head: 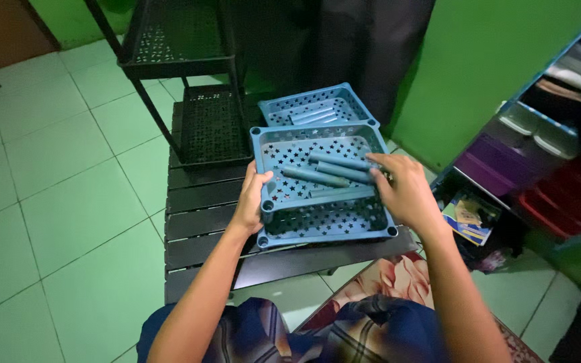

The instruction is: The person assembles a light blue plastic stool by inserting cylindrical legs into the perforated seat frame. They repeatedly insert and remove the legs, then place the assembled stool on a black table.

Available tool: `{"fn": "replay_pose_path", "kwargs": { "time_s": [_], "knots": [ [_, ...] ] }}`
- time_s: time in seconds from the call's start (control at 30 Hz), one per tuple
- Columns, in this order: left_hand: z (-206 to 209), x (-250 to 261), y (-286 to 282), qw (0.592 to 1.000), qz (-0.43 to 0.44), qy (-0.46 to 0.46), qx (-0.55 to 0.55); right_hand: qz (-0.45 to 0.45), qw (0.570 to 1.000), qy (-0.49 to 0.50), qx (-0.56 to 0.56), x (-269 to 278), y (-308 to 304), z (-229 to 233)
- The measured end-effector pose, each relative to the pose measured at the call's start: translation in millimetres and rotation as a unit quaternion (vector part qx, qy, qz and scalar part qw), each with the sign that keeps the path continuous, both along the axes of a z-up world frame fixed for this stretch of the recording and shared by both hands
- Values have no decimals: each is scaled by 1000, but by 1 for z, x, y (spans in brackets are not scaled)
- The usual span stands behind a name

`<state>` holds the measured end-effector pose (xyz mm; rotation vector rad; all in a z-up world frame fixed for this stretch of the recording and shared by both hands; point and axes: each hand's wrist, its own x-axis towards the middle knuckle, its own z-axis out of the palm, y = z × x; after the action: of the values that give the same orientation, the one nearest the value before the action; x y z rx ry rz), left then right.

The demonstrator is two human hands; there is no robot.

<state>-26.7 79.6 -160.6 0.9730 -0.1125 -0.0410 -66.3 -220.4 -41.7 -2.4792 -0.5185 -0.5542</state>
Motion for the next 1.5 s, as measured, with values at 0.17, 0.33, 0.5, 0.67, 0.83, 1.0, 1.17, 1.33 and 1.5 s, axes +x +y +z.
{"fn": "replay_pose_path", "kwargs": {
  "time_s": [0.17,0.33,0.5,0.67,0.83,1.0,1.17,1.33,1.5],
  "knots": [
    [2,-5,0,1000,1,-11,-12,15,991,46,-127,36,8,-3],
    [3,-5,2,1000,-9,3,-9,42,979,74,-184,65,1,-11],
    [5,-4,2,999,-14,25,-15,38,952,234,-195,78,0,0],
    [12,-8,1,1000,-14,17,-2,28,960,253,-118,83,10,22],
    [18,-8,1,998,-20,55,-18,-1,985,172,7,125,23,25],
    [14,-6,1,998,-29,49,-18,-23,998,43,-43,197,39,-13],
    [13,-5,1,999,-20,43,7,-35,991,101,-80,242,43,-44],
    [16,-7,0,998,-21,42,30,6,992,119,-33,222,35,-34],
    [24,-11,6,997,-52,52,25,9,990,139,5,145,7,11]
  ]
}}
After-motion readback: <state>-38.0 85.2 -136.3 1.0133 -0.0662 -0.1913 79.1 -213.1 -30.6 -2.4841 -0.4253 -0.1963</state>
